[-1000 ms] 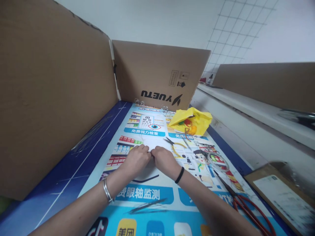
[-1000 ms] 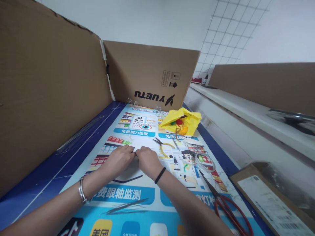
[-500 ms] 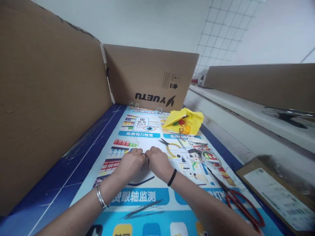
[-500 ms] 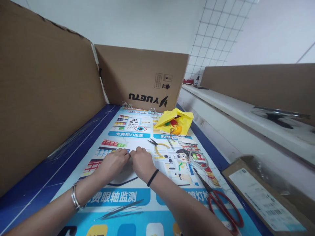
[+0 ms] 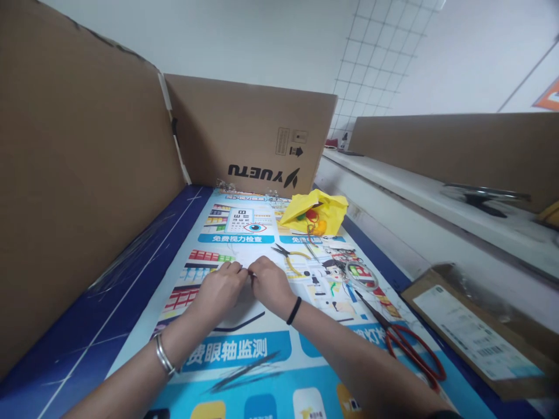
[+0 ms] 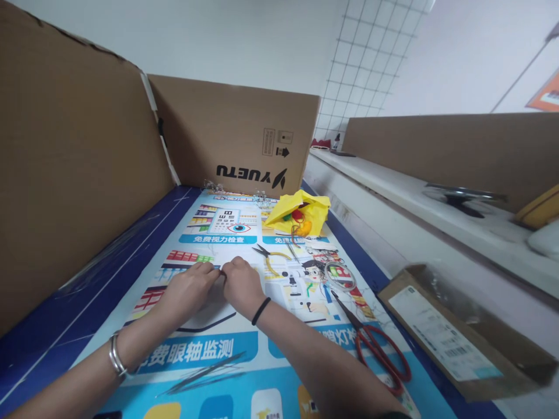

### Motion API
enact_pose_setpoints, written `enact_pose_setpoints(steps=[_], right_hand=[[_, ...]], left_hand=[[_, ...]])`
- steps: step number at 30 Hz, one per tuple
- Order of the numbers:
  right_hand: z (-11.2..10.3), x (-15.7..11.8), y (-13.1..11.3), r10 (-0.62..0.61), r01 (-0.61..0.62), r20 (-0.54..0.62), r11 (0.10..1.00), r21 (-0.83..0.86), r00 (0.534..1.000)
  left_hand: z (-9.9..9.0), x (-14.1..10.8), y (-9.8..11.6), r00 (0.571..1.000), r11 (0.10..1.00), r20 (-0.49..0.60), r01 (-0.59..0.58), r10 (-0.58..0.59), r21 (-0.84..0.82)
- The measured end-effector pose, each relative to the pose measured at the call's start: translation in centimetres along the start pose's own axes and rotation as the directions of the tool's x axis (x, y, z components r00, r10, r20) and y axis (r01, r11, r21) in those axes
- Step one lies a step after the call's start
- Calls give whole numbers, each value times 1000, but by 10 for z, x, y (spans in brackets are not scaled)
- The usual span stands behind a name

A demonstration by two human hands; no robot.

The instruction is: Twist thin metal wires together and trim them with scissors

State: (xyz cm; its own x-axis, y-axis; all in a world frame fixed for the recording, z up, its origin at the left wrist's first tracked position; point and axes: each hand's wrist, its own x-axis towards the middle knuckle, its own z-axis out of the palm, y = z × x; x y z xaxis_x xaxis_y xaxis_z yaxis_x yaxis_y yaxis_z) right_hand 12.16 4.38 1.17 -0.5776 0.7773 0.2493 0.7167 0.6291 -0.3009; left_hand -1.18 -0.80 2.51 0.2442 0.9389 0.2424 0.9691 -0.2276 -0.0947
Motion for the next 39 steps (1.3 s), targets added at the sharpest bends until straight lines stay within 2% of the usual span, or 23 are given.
enact_pose_setpoints(steps=[5, 11, 17, 22, 25, 27, 31, 34, 36, 39], right_hand=[[4, 3, 5, 41, -33, -45, 985, 168, 998], [11, 8, 11, 92, -48, -92, 913, 405, 991], [15, 11, 12, 184, -117, -57, 804, 583, 981], [16, 9, 10, 252, -184, 22, 640, 746, 967], [15, 9, 8, 279, -198, 44, 554, 808, 959], [15, 9, 7, 285, -203, 58, 512, 835, 957], [14, 9, 6, 285, -194, 68, 440, 877, 956], [14, 9, 5, 292, -191, 76, 392, 900, 954], [15, 9, 5, 292, -192, 84, 362, 912, 953], [16, 8, 5, 289, -194, 98, 325, 926, 952]], left_hand=[[5, 1, -3, 998, 999, -43, 36, -37, -26], [6, 7, -9, 991, 984, -3, 130, -131, -119], [3, 8, -13, 982, 909, -13, 168, -187, -382], [9, 10, -18, 976, 822, -60, 144, -211, -551], [11, 11, -19, 967, 747, -49, 161, -250, -645], [12, 12, -19, 957, 677, -1, 205, -291, -707], [14, 14, -18, 923, 455, 142, 305, -357, -837], [16, 15, -18, 904, 299, 209, 331, -374, -895], [17, 16, -17, 896, 240, 232, 336, -378, -911], [19, 16, -17, 893, 201, 237, 331, -382, -922]])
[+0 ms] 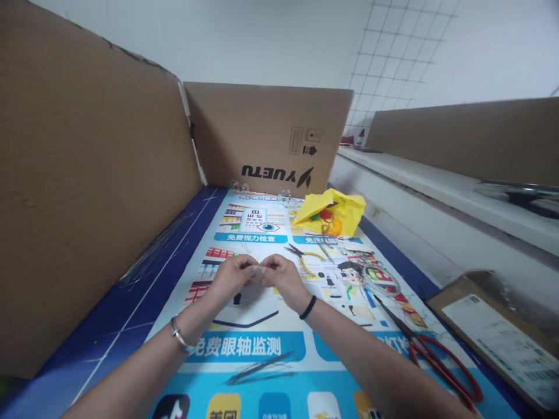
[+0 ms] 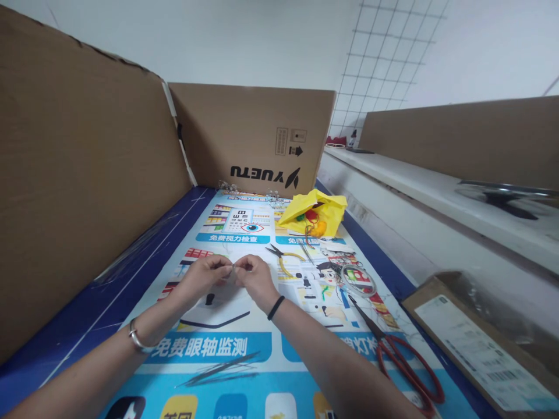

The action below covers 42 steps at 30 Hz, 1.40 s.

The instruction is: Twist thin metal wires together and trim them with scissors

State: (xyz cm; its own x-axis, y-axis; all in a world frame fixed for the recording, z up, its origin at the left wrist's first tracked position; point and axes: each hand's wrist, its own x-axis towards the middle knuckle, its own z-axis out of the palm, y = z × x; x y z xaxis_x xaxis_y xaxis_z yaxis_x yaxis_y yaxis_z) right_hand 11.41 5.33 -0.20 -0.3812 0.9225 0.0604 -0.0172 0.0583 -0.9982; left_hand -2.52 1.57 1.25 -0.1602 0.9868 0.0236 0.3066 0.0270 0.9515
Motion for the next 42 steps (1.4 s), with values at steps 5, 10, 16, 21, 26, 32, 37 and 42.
enact_pose_setpoints(steps=[5, 10, 16, 21, 26, 32, 37, 42], right_hand=[[1, 0, 1, 3, -3, 15, 999, 35, 1000], [1, 0, 4, 0, -1, 25, 1000, 28, 1000], [1, 0, 5, -9, 9, 11, 1000, 22, 1000], [2, 0, 6, -21, 22, -4, 1000, 16, 1000], [2, 0, 6, -32, 32, -14, 999, 9, 999], [2, -1, 7, -56, 56, -19, 998, 10, 998], [1, -1, 7, -67, 67, -21, 998, -4, 998], [1, -2, 6, -72, 72, -14, 997, -4, 997]], left_hand=[[1, 0, -2, 1000, 1000, -16, 9, -10, -29], [2, 2, -6, 1000, 998, -22, 19, -20, -53], [3, 4, -10, 999, 995, -25, 22, -24, -93], [3, 3, -8, 1000, 992, -17, 21, -23, -123], [3, 3, -8, 999, 990, -18, 31, -34, -140], [3, 1, -5, 999, 990, -15, 35, -37, -140], [3, 0, -3, 999, 987, -10, 47, -49, -157], [2, 0, -3, 999, 985, -5, 42, -43, -170]])
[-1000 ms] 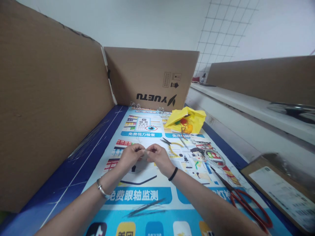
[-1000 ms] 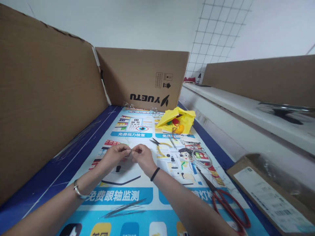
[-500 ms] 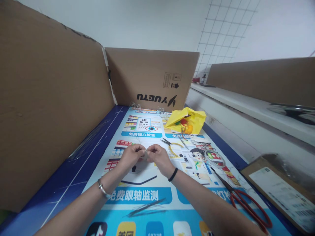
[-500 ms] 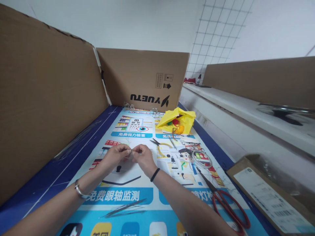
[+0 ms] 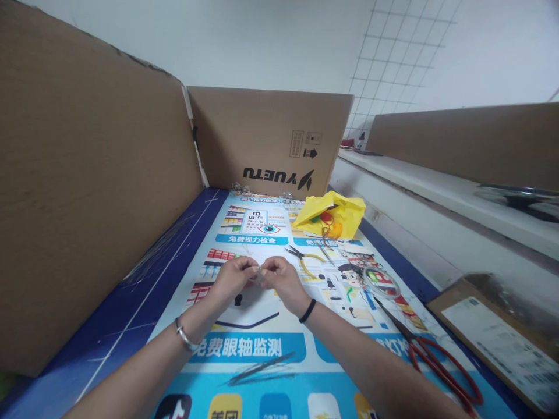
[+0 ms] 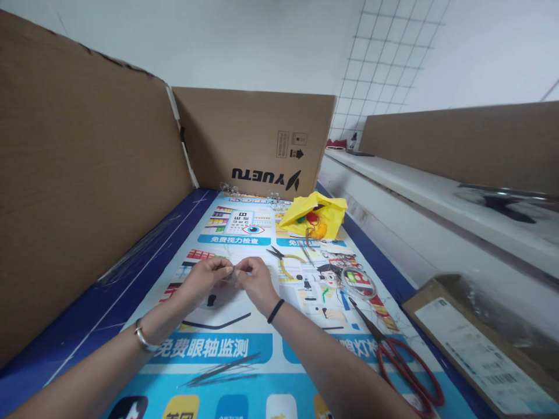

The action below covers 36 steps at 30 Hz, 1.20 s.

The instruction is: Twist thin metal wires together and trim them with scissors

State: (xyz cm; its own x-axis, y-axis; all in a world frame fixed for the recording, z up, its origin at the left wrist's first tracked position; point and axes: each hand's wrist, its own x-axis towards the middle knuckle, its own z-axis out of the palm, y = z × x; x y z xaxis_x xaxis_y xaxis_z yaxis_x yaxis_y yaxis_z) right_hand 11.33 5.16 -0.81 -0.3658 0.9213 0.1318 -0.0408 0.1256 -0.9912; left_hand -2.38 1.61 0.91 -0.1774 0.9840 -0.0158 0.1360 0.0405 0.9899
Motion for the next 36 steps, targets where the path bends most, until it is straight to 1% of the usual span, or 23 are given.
enact_pose_setpoints(steps=[6, 11, 14, 18, 23, 28, 33, 36], right_hand=[[0, 0, -1, 4, -4, -15, 1000, -4, 1000], [0, 1, 0, -12, 12, -20, 1000, -8, 1000], [1, 0, -1, -18, 18, -25, 1000, -5, 1000], [2, 0, -1, -4, 3, -50, 1000, -3, 999], [4, 1, 4, 44, -46, -72, 999, -19, 996], [6, 0, 5, 51, -48, -82, 998, 37, 995], [5, -1, 5, 66, -65, -32, 997, 32, 997], [1, 1, 2, 102, -102, 33, 995, 0, 994]], left_hand=[[0, -3, 4, 1000, 999, 3, 6, -6, -39], [1, -3, 5, 1000, 999, -9, 26, -26, -23], [1, -1, 3, 1000, 999, 2, 32, -32, -17], [1, -1, 0, 999, 999, 29, 35, -35, -3], [-1, -3, -1, 999, 1000, 48, 15, -16, 26], [-1, -1, -4, 999, 998, 44, -5, 2, 57], [-2, 0, 0, 999, 989, 40, -20, 14, 146], [-13, 3, 9, 999, 968, 27, -30, 24, 249]])
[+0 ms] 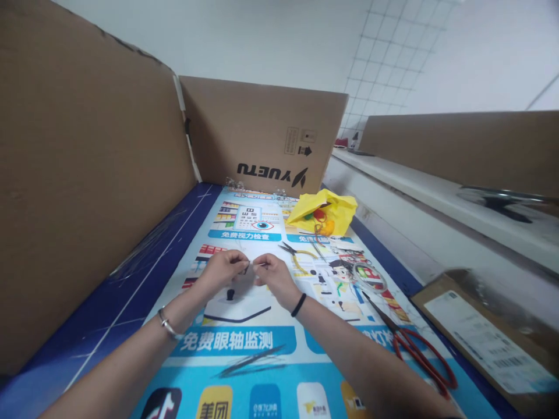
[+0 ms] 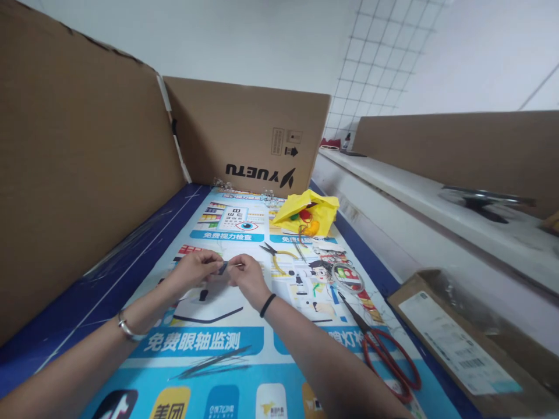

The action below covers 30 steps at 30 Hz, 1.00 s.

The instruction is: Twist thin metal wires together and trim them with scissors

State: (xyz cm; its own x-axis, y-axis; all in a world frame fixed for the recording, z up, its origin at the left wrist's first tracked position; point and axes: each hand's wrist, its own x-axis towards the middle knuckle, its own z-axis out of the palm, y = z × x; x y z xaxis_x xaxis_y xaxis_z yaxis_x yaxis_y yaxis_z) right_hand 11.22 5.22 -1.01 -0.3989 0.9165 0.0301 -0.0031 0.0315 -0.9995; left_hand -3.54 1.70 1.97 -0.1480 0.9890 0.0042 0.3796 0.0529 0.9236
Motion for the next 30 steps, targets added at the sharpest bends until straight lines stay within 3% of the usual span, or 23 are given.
enact_pose_setpoints(steps=[3, 5, 7, 9, 11, 12, 15, 19, 27, 30], right_hand=[[-7, 0, -12, 33, -9, 147, 987, -160, 989], [-13, -2, -27, 21, 115, 325, 912, -394, 945], [-17, -10, -46, -7, 389, 552, 716, -579, 834], [-19, -22, -64, 77, 589, 707, 495, -639, 703], [-15, -38, -79, 223, 681, 752, 322, -658, 621], [-12, -46, -84, 278, 706, 747, 248, -664, 604], [1, -68, -90, 359, 722, 701, 97, -685, 617], [17, -84, -86, 375, 728, 670, -16, -686, 640], [16, -96, -52, 262, 755, 713, -123, -644, 651], [10, -96, -42, 186, 782, 759, -139, -608, 623]], left_hand=[[-23, 6, 3, 993, 985, -109, -26, 45, 169], [-40, 11, 0, 984, 945, -140, -56, 106, 322], [-56, 16, -6, 981, 874, -124, -73, 150, 480], [-67, 20, -14, 984, 818, -104, -62, 148, 572], [-75, 23, -22, 989, 803, -93, -35, 113, 595], [-77, 25, -25, 991, 801, -96, -18, 93, 598], [-82, 27, -33, 993, 785, -111, 35, 44, 619], [-85, 25, -35, 994, 757, -111, 77, -5, 648], [-79, 23, -35, 995, 722, -97, 93, -35, 685], [-74, 24, -36, 995, 713, -96, 93, -36, 695]])
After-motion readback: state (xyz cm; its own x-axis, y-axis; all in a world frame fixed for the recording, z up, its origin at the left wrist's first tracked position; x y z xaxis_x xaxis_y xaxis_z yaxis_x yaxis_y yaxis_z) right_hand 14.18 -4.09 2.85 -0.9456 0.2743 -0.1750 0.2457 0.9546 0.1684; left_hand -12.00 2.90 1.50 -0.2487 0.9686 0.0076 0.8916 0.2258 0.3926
